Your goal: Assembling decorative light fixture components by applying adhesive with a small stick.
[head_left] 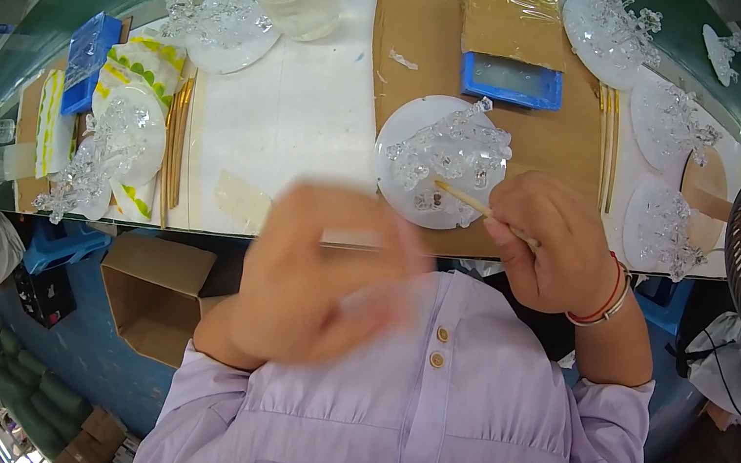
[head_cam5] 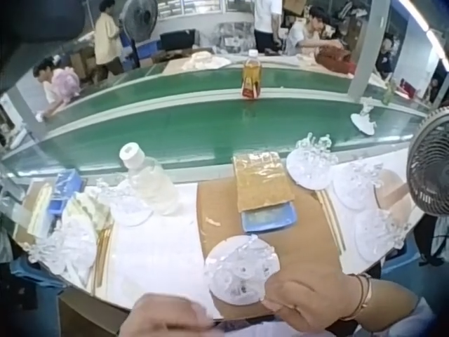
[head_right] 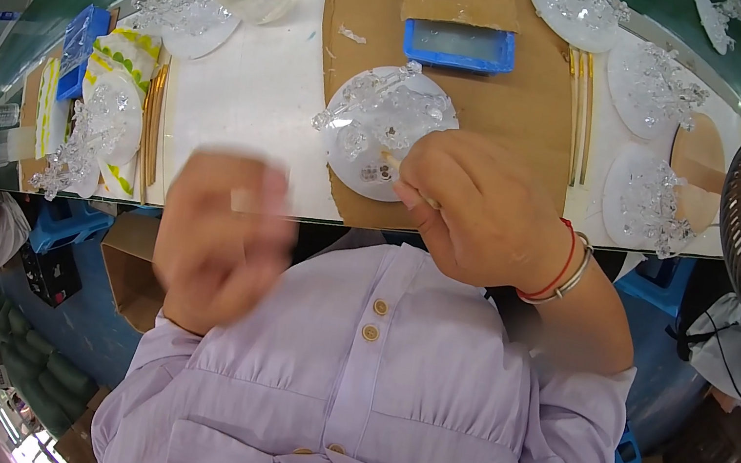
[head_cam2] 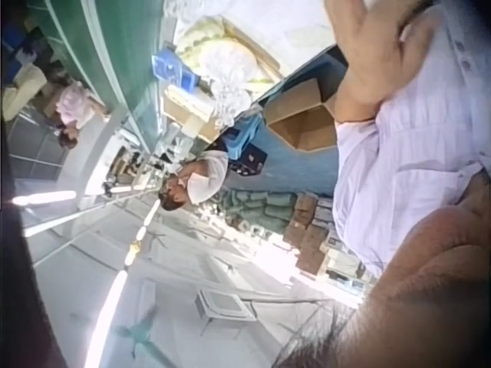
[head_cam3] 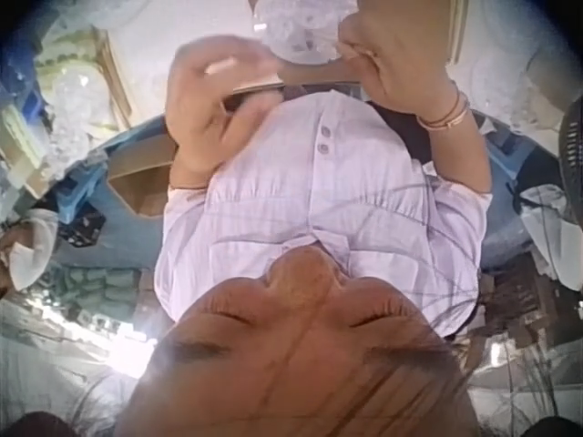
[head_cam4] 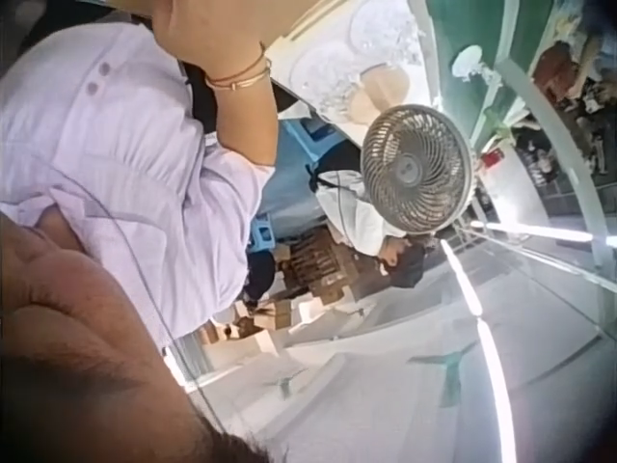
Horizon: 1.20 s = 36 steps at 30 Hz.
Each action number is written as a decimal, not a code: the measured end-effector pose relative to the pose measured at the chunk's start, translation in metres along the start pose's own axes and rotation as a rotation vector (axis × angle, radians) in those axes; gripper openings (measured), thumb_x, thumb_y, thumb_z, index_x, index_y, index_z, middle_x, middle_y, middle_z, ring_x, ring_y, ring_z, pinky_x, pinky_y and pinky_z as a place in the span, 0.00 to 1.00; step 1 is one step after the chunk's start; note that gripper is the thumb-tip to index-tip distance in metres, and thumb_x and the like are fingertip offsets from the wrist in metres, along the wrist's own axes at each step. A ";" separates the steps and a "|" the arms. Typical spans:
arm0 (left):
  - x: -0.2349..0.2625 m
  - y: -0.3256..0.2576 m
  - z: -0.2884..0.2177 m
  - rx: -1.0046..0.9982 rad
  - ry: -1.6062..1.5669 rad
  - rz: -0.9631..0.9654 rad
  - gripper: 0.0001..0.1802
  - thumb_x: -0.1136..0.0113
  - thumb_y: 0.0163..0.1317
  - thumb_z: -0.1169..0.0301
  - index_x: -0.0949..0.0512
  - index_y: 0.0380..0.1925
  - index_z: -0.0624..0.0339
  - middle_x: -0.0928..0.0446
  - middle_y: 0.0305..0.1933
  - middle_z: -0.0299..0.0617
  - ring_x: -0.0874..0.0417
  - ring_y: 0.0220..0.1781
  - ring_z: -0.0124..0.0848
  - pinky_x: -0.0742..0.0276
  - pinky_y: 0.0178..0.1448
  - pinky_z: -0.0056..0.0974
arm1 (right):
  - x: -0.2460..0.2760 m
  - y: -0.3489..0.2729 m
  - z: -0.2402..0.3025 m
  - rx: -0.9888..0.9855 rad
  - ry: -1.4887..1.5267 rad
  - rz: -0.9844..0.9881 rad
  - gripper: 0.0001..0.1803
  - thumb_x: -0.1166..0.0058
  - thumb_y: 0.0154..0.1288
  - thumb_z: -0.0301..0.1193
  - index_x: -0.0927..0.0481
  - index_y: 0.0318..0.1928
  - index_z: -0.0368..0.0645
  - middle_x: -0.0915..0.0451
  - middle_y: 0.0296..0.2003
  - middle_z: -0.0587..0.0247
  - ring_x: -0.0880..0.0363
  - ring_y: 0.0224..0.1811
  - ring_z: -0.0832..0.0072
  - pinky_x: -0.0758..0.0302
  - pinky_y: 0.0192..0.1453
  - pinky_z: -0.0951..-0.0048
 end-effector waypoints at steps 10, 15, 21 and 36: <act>-0.028 -0.002 0.068 0.257 0.350 -0.163 0.12 0.32 0.55 0.79 0.19 0.40 0.59 0.16 0.33 0.43 0.15 0.30 0.33 0.22 0.35 0.33 | -0.013 0.021 -0.005 0.032 0.195 0.165 0.07 0.44 0.60 0.19 0.29 0.36 0.38 0.25 0.31 0.55 0.23 0.33 0.57 0.25 0.39 0.63; -0.028 -0.002 0.066 0.153 0.388 -0.213 0.11 0.33 0.55 0.78 0.20 0.39 0.59 0.18 0.30 0.41 0.17 0.28 0.35 0.23 0.31 0.36 | -0.015 0.016 -0.001 0.004 0.116 0.177 0.08 0.44 0.58 0.18 0.30 0.35 0.37 0.24 0.32 0.54 0.23 0.33 0.56 0.25 0.37 0.62; -0.027 0.000 0.060 0.132 0.395 -0.204 0.10 0.33 0.55 0.77 0.20 0.38 0.59 0.18 0.31 0.41 0.17 0.28 0.34 0.22 0.31 0.35 | -0.022 -0.014 0.026 0.189 -0.094 0.159 0.10 0.42 0.48 0.23 0.28 0.33 0.40 0.23 0.34 0.56 0.25 0.30 0.65 0.26 0.34 0.68; -0.031 -0.002 0.063 0.189 0.424 -0.202 0.14 0.34 0.57 0.77 0.23 0.43 0.59 0.19 0.31 0.41 0.17 0.28 0.33 0.24 0.31 0.34 | -0.015 -0.023 0.028 0.174 -0.017 0.027 0.13 0.40 0.47 0.20 0.28 0.34 0.35 0.23 0.34 0.51 0.26 0.27 0.63 0.28 0.29 0.66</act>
Point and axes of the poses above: each hand's wrist, its own y-axis towards the middle knuckle, its own x-axis out of the back of the hand, z = x × y, the point moved 9 cm from there along y, towards the middle knuckle
